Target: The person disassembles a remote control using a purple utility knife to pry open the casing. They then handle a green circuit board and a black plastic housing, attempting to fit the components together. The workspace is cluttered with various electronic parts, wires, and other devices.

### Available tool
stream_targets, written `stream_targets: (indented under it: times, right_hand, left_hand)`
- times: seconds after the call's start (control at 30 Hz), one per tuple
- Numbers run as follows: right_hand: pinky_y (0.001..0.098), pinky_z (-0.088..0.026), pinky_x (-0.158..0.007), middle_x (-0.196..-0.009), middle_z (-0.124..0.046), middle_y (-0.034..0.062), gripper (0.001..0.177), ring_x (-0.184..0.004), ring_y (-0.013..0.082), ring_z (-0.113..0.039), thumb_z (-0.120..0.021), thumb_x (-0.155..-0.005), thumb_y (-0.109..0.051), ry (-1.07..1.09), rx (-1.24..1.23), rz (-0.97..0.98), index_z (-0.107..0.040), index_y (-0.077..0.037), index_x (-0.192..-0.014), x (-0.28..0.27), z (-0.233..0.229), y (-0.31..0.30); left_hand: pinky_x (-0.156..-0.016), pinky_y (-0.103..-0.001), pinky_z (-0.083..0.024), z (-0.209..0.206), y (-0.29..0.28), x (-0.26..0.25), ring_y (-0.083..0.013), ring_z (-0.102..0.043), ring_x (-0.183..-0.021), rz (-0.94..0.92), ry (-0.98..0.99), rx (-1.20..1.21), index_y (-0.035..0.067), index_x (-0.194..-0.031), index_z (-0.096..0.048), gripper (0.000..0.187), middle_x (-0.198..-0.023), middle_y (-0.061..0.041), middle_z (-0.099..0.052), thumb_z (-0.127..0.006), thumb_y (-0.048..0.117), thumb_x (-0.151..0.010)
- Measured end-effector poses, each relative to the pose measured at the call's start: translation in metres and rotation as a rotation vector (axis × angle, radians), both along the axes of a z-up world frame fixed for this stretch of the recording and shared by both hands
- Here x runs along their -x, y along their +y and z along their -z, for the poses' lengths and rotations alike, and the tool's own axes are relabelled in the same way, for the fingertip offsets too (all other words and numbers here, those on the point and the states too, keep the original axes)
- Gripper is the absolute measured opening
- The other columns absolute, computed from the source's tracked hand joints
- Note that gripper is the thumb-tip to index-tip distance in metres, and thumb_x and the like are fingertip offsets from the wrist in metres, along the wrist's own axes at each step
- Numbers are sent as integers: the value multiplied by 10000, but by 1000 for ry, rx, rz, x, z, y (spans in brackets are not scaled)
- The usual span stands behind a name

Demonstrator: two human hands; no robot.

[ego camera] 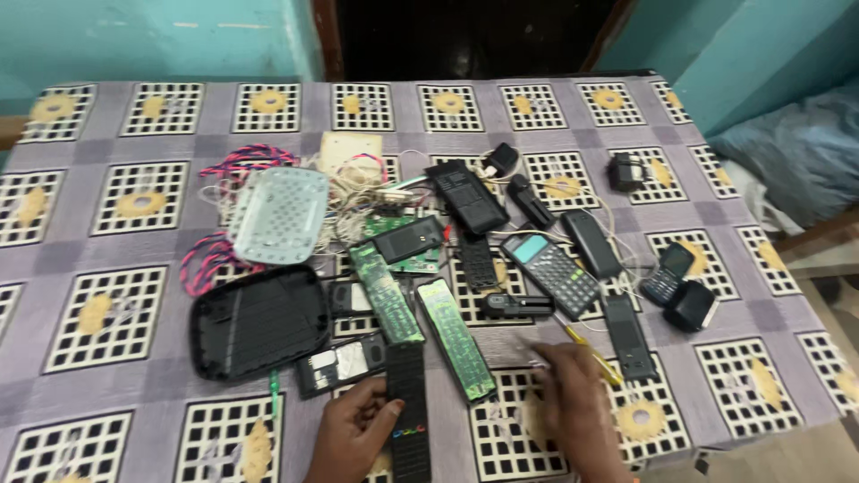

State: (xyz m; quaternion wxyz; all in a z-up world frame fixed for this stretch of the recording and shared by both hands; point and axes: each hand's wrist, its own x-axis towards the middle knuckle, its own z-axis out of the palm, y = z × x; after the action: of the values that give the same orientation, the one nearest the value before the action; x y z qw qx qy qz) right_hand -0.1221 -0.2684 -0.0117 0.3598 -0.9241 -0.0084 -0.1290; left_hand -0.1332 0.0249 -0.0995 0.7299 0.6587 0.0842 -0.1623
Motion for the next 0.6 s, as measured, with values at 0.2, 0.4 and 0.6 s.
stream_targets:
  times: [0.2, 0.4, 0.6]
  right_hand:
    - [421, -569, -768, -1080, -641, 166, 511, -944, 350, -681, -797, -808, -196, 86, -101, -35, -619, -30, -1258, 9, -5, 46]
    - [455, -546, -810, -1106, -601, 176, 764, -990, 366, -654, -838, -757, -362, 252, 60, -66, -523, -35, -1371, -2, -15, 67]
    - [458, -568, -777, -1056, -612, 152, 673, -912, 353, -679, -793, -787, -342, 261, 150, -4, -543, -80, -1355, -5, -7, 78]
  left_hand:
    - [-694, -249, -545, 51, 4, -1, -84, -725, -785, -34, -74, 9, -14, -1158, -724, 296, -886, -105, -801, -692, 22, -866]
    - [-412, -264, -382, 90, 11, -5, -115, -562, -457, -206, 45, 19, -65, -1129, -727, 295, -737, -166, -784, -703, -1, -842]
    - [-360, -264, -426, 56, -20, -8, -114, -580, -397, -249, -65, 72, -14, -1086, -660, 273, -659, -117, -718, -726, 10, -822]
